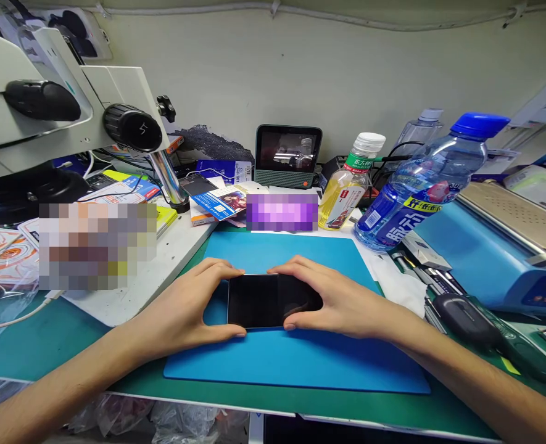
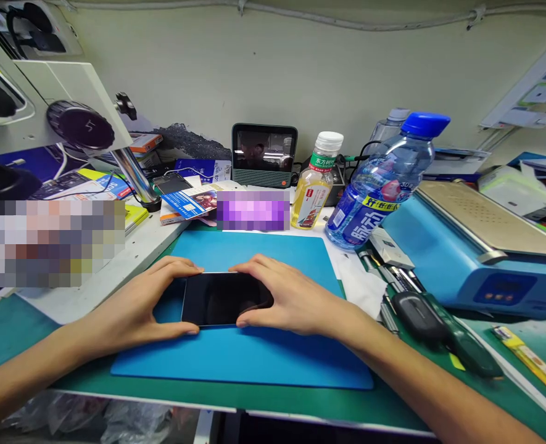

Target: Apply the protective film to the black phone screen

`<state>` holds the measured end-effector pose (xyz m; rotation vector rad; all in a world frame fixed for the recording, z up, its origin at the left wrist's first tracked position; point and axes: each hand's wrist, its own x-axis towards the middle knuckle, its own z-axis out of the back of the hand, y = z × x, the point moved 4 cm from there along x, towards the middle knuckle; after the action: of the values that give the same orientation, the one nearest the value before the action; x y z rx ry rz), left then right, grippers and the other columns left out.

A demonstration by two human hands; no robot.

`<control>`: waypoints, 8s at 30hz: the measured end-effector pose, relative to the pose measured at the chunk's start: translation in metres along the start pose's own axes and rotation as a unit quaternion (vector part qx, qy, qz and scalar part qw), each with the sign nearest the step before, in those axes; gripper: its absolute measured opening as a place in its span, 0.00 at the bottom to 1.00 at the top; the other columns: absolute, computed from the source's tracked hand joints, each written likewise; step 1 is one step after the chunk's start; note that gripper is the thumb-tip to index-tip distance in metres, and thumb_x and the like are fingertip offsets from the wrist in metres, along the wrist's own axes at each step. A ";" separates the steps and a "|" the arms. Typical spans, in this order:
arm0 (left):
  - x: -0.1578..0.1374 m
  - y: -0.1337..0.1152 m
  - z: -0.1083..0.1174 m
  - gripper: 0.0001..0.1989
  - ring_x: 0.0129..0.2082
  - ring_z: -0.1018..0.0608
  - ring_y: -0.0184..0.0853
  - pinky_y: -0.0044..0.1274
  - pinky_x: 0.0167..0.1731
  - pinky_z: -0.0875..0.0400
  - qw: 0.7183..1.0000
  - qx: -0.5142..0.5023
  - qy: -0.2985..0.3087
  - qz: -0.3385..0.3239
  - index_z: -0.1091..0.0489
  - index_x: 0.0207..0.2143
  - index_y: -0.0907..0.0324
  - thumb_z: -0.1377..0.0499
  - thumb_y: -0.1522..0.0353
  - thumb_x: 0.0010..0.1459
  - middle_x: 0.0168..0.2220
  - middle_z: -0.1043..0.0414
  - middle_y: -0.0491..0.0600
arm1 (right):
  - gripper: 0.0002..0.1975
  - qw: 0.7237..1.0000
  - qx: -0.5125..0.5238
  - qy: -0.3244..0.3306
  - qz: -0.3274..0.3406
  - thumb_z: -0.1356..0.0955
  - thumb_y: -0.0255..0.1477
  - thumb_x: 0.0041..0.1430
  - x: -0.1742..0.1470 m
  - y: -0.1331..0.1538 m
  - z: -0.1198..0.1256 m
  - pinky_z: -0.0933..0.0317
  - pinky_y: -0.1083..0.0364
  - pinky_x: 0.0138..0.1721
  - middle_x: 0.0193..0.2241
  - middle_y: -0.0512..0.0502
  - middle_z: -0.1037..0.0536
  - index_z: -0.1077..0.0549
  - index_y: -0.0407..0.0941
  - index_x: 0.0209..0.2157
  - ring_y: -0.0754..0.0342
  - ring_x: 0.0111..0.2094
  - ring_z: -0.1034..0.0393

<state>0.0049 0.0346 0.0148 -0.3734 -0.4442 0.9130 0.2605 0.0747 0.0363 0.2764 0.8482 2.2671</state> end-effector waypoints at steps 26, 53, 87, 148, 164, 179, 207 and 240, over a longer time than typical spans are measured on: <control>0.000 0.003 -0.001 0.33 0.62 0.25 0.52 0.43 0.61 0.26 1.000 -0.001 -0.006 0.003 0.36 0.63 0.52 0.29 0.57 0.60 0.61 0.29 0.56 | 0.39 0.997 0.044 0.066 0.018 0.28 0.48 0.65 -0.005 -0.010 0.010 0.39 0.45 0.65 0.64 0.41 0.28 0.38 0.50 0.72 0.43 0.66 0.35; 0.001 0.001 0.000 0.33 0.62 0.26 0.50 0.41 0.62 0.27 1.000 0.002 -0.005 -0.006 0.37 0.62 0.50 0.29 0.56 0.60 0.60 0.29 0.54 | 0.40 0.999 0.015 0.033 0.019 0.24 0.47 0.60 -0.001 -0.006 0.003 0.34 0.47 0.58 0.58 0.41 0.26 0.35 0.49 0.69 0.44 0.56 0.28; 0.006 -0.006 0.000 0.29 0.61 0.30 0.50 0.42 0.62 0.30 0.994 0.096 0.010 -0.054 0.35 0.63 0.56 0.34 0.56 0.65 0.61 0.31 0.56 | 0.24 0.969 0.067 -0.075 0.228 0.45 0.34 0.78 -0.015 0.010 0.017 0.42 0.48 0.54 0.34 0.47 0.16 0.23 0.45 0.35 0.52 0.41 0.25; 0.005 -0.002 0.000 0.31 0.63 0.30 0.51 0.43 0.63 0.30 0.997 0.060 0.019 -0.034 0.35 0.65 0.52 0.33 0.54 0.65 0.62 0.32 0.55 | 0.14 0.987 0.083 0.062 0.125 0.33 0.38 0.73 -0.011 0.003 0.010 0.62 0.34 0.75 0.57 0.48 0.18 0.21 0.52 0.54 0.44 0.72 0.42; 0.006 -0.008 0.002 0.31 0.69 0.33 0.51 0.43 0.67 0.39 0.994 0.065 0.037 -0.082 0.39 0.69 0.50 0.36 0.56 0.68 0.65 0.28 0.53 | 0.11 0.986 0.075 0.036 0.144 0.32 0.37 0.72 -0.010 0.006 0.012 0.60 0.33 0.75 0.55 0.45 0.16 0.19 0.50 0.48 0.44 0.69 0.35; 0.006 -0.010 0.003 0.30 0.69 0.35 0.49 0.41 0.66 0.37 0.994 0.039 0.058 -0.080 0.43 0.71 0.49 0.39 0.57 0.72 0.67 0.31 0.53 | 0.14 0.978 0.027 -0.034 0.204 0.36 0.34 0.75 -0.013 0.004 0.024 0.56 0.40 0.73 0.39 0.51 0.13 0.20 0.49 0.37 0.50 0.54 0.22; 0.004 -0.008 -0.001 0.30 0.69 0.35 0.45 0.39 0.68 0.37 0.993 0.052 0.063 -0.084 0.44 0.71 0.52 0.40 0.56 0.72 0.67 0.33 0.53 | 0.15 0.981 0.003 -0.043 0.190 0.37 0.35 0.76 -0.014 0.000 0.022 0.53 0.43 0.72 0.45 0.48 0.14 0.18 0.48 0.42 0.51 0.54 0.23; 0.005 -0.009 0.000 0.31 0.67 0.32 0.48 0.40 0.67 0.35 0.994 0.051 0.054 -0.078 0.42 0.70 0.52 0.38 0.58 0.71 0.66 0.31 0.54 | 0.14 0.988 0.063 0.034 0.140 0.34 0.39 0.73 -0.013 0.006 0.015 0.57 0.37 0.74 0.54 0.47 0.16 0.19 0.52 0.52 0.46 0.67 0.33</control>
<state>0.0133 0.0336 0.0206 -0.2893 -0.3219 0.7557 0.2735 0.0698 0.0517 0.3992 1.0473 2.4962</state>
